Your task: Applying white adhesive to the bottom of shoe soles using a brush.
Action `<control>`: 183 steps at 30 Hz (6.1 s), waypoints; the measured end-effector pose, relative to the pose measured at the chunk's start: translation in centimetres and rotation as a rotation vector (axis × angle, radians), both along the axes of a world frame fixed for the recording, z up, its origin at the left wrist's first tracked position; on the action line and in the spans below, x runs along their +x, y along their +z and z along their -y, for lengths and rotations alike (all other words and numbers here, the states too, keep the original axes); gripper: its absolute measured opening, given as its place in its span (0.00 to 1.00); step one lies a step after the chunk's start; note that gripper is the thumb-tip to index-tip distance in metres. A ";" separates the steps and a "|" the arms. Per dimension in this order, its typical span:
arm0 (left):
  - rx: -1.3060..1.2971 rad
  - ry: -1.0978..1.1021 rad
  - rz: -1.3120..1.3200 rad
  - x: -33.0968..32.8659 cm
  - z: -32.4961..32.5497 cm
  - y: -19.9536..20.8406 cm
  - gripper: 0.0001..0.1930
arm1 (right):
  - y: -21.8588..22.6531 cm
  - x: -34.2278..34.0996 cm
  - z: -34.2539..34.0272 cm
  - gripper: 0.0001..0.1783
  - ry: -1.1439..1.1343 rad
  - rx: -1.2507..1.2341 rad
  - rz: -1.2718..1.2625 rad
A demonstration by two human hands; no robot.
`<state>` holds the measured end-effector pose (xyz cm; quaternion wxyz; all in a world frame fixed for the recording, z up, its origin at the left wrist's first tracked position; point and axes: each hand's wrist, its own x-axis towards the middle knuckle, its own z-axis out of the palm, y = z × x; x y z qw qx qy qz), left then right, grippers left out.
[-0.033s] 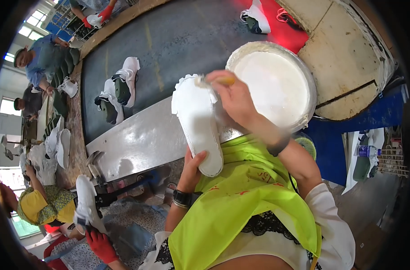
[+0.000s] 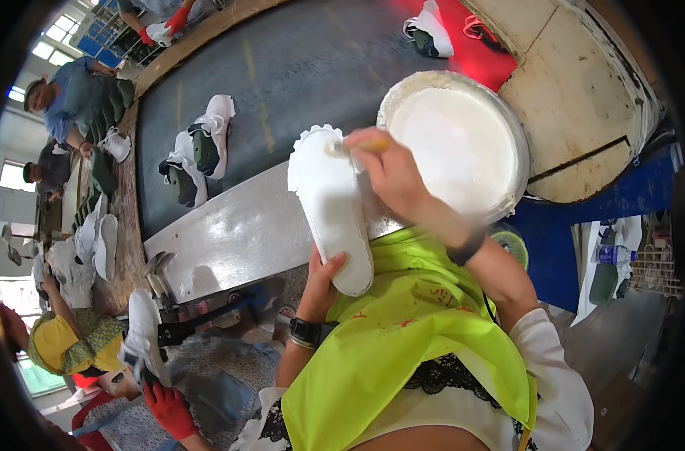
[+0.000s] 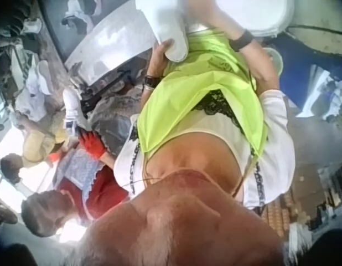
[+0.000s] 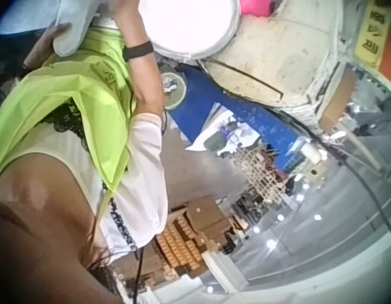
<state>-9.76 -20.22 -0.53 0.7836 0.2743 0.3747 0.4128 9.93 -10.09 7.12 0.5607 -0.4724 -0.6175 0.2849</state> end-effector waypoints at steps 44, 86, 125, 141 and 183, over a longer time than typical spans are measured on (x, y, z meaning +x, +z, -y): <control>-0.132 0.067 -0.021 -0.1 -2.2 7.6 0.36 | 4.9 2.5 1.8 0.12 -0.262 0.014 -0.782; 0.732 0.039 -1.841 -14.0 -35.9 -2.5 0.30 | 7.5 20.8 6.3 0.19 -0.836 0.000 -0.436; 0.213 -0.069 -1.379 -9.0 -3.0 -2.4 0.47 | 1.6 20.3 7.1 0.15 -0.298 -0.307 -0.579; 0.102 0.193 -0.986 -5.1 -3.1 -0.6 0.35 | -4.4 18.5 -1.9 0.13 -0.247 -0.375 0.524; 0.059 -0.053 -0.266 4.9 -0.5 -1.6 0.34 | 0.8 5.7 -0.7 0.09 -0.172 -0.275 0.066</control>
